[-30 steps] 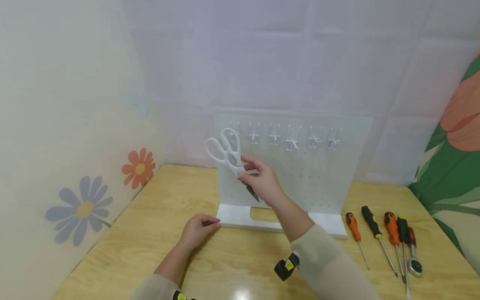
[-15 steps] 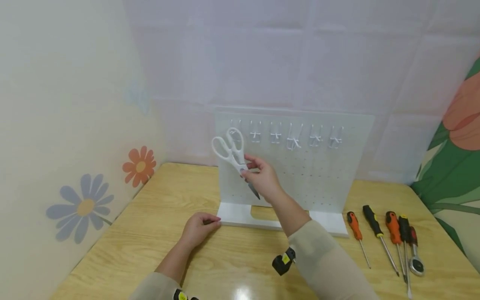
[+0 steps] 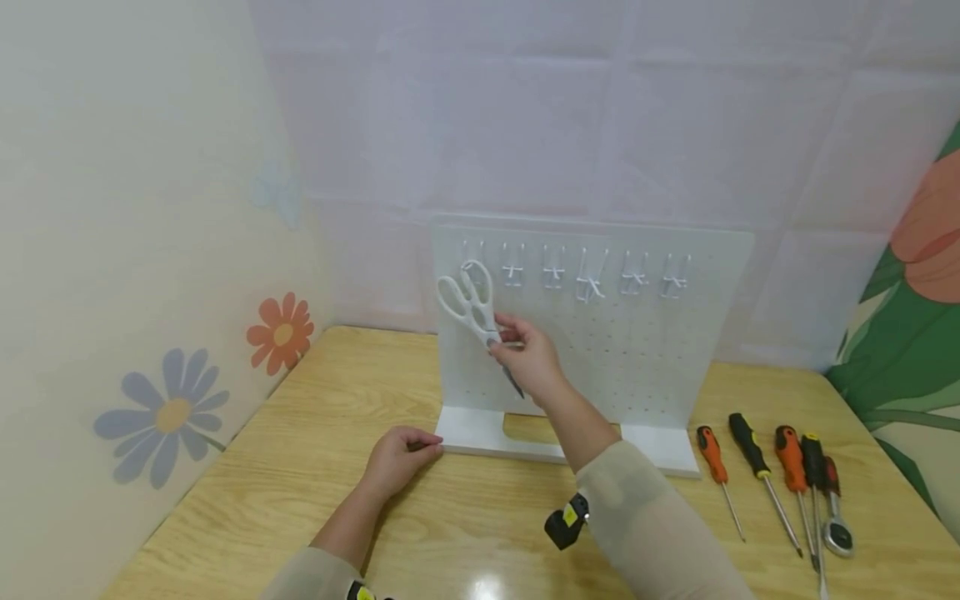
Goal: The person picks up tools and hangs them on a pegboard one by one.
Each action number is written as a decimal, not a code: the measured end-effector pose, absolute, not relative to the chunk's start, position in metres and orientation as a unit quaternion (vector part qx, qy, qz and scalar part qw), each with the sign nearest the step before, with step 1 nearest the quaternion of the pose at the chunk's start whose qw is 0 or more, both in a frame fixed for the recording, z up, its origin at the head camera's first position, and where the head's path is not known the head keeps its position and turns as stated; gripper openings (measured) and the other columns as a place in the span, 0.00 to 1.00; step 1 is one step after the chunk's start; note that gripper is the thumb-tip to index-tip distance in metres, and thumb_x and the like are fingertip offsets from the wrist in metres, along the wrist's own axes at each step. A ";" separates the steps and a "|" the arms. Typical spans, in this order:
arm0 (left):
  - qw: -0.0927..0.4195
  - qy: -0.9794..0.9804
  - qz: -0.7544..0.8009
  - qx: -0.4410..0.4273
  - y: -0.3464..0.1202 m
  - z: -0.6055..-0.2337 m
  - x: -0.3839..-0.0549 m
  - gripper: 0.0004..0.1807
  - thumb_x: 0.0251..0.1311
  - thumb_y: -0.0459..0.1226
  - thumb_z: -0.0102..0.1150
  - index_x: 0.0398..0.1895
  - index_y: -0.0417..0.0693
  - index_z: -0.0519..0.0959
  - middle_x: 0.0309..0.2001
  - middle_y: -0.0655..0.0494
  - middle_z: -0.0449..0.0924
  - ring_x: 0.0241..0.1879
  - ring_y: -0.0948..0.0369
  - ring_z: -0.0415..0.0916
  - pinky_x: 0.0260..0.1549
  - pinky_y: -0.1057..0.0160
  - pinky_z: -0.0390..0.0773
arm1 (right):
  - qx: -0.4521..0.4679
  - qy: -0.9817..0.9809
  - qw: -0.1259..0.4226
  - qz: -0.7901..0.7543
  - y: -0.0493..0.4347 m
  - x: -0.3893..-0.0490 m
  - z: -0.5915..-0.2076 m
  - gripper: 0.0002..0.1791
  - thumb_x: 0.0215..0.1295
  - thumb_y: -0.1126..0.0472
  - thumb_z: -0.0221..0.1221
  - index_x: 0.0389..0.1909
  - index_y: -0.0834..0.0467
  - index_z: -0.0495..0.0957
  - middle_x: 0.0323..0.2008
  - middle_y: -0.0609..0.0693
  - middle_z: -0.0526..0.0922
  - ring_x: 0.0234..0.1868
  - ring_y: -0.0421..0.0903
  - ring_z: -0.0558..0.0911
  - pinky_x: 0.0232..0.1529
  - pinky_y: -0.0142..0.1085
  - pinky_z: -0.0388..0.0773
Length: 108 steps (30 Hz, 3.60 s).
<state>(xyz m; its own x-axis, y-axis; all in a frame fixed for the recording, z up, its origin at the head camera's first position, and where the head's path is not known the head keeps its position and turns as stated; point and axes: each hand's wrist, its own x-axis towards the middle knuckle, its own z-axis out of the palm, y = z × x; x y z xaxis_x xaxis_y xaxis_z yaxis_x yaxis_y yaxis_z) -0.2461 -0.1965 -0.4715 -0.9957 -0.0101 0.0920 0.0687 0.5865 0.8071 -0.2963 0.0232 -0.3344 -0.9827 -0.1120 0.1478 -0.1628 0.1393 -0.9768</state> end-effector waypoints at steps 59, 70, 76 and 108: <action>0.040 -0.892 -0.450 -0.014 -0.197 -0.471 -0.249 0.05 0.58 0.35 0.67 0.36 0.46 0.88 0.44 0.50 0.84 0.49 0.52 0.79 0.54 0.50 0.75 | 0.038 -0.819 0.049 0.570 0.160 -0.262 -0.372 0.27 0.69 0.66 0.57 0.68 0.62 0.66 0.60 0.65 0.77 0.59 0.58 0.77 0.61 0.44 0.75; 0.039 -0.893 -0.448 -0.012 -0.196 -0.472 -0.247 0.05 0.58 0.36 0.67 0.36 0.45 0.88 0.44 0.48 0.83 0.49 0.52 0.77 0.54 0.49 0.74 | 0.008 -0.843 0.071 0.533 0.207 -0.243 -0.382 0.27 0.70 0.64 0.56 0.69 0.61 0.66 0.59 0.65 0.77 0.49 0.41 0.78 0.44 0.20 0.73; 0.040 -0.892 -0.449 -0.012 -0.195 -0.473 -0.246 0.06 0.58 0.36 0.67 0.36 0.45 0.87 0.45 0.48 0.82 0.49 0.52 0.77 0.54 0.48 0.74 | -0.021 -0.863 0.076 0.499 0.230 -0.225 -0.387 0.28 0.71 0.60 0.56 0.70 0.60 0.64 0.60 0.63 0.76 0.49 0.36 0.75 0.44 0.19 0.72; 0.041 -0.890 -0.454 -0.015 -0.194 -0.473 -0.248 0.06 0.58 0.36 0.67 0.36 0.45 0.88 0.44 0.48 0.82 0.49 0.52 0.77 0.54 0.51 0.74 | -0.171 -0.853 0.115 0.479 0.349 -0.173 -0.425 0.33 0.71 0.52 0.56 0.70 0.65 0.61 0.29 0.10 0.66 0.32 0.11 0.67 0.32 0.15 0.70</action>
<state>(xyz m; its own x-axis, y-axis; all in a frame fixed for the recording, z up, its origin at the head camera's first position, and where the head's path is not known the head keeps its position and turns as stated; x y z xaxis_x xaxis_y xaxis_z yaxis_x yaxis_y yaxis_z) -0.2485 -0.1944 -0.4729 -0.9962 -0.0103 0.0863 0.0638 0.5879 0.8064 -0.1728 0.3487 -0.4252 -0.9148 0.4025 0.0328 0.1817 0.4827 -0.8567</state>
